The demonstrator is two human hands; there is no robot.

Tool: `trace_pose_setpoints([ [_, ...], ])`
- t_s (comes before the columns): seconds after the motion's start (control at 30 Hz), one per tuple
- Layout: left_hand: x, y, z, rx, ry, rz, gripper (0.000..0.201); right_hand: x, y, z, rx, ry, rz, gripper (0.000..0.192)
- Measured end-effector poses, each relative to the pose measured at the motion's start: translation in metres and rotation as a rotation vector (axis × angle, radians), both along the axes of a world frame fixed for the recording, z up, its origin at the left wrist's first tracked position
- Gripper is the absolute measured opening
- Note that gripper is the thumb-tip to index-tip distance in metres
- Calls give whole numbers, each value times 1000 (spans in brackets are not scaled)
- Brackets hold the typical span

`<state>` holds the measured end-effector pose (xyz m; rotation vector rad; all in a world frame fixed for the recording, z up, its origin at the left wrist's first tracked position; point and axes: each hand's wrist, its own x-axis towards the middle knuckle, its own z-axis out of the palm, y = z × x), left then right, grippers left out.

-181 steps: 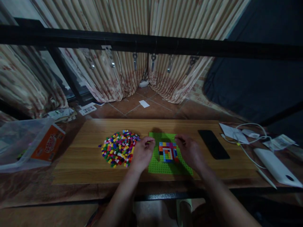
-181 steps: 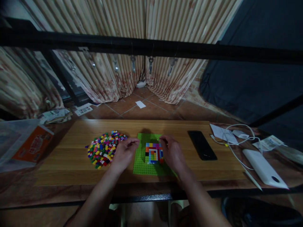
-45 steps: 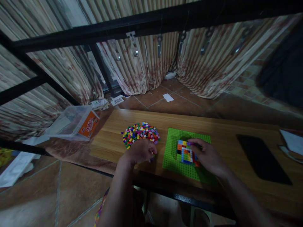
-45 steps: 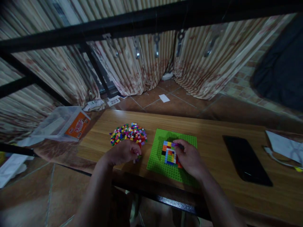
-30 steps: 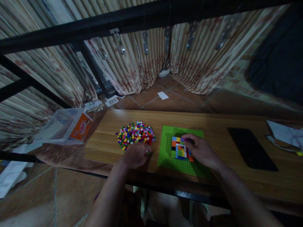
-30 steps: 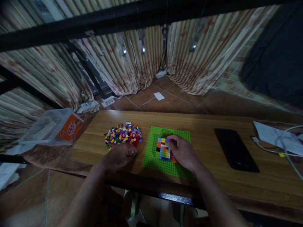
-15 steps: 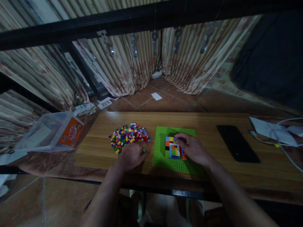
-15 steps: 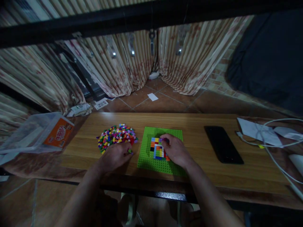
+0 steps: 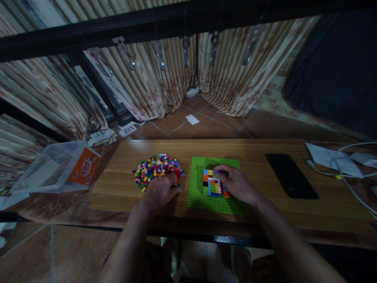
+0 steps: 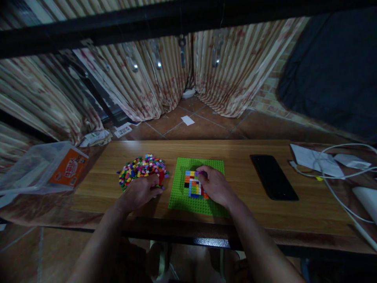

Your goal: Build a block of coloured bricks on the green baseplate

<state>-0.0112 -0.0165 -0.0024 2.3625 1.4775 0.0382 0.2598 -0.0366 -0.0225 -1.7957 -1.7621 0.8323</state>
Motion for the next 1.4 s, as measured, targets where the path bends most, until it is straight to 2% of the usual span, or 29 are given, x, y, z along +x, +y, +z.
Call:
trace_pose_setpoints([
  [0.17, 5, 0, 4, 12, -190, -22, 12, 1, 1, 1, 10, -25, -3, 28],
  [0.3, 26, 0, 2, -13, -393, -37, 11, 4, 2, -1, 21, -14, -9, 26],
  [0.47, 52, -1, -6, 4, -511, -75, 18, 6, 3, -2, 22, 8, -32, 24],
  [0.7, 69, 1, -12, -34, -592, -51, 21, 9, 4, -1, 59, 39, -62, 22],
  [0.9, 76, 0, -12, -40, -581, -2, 10, 9, 5, 0, 92, 68, -83, 23],
  [1.17, 88, 1, -20, 137, -580, -11, 9, 12, 2, 1, 82, 39, -83, 24],
  [1.4, 100, 3, -33, 173, -725, 95, 6, 11, 1, 1, 74, 43, -75, 23],
])
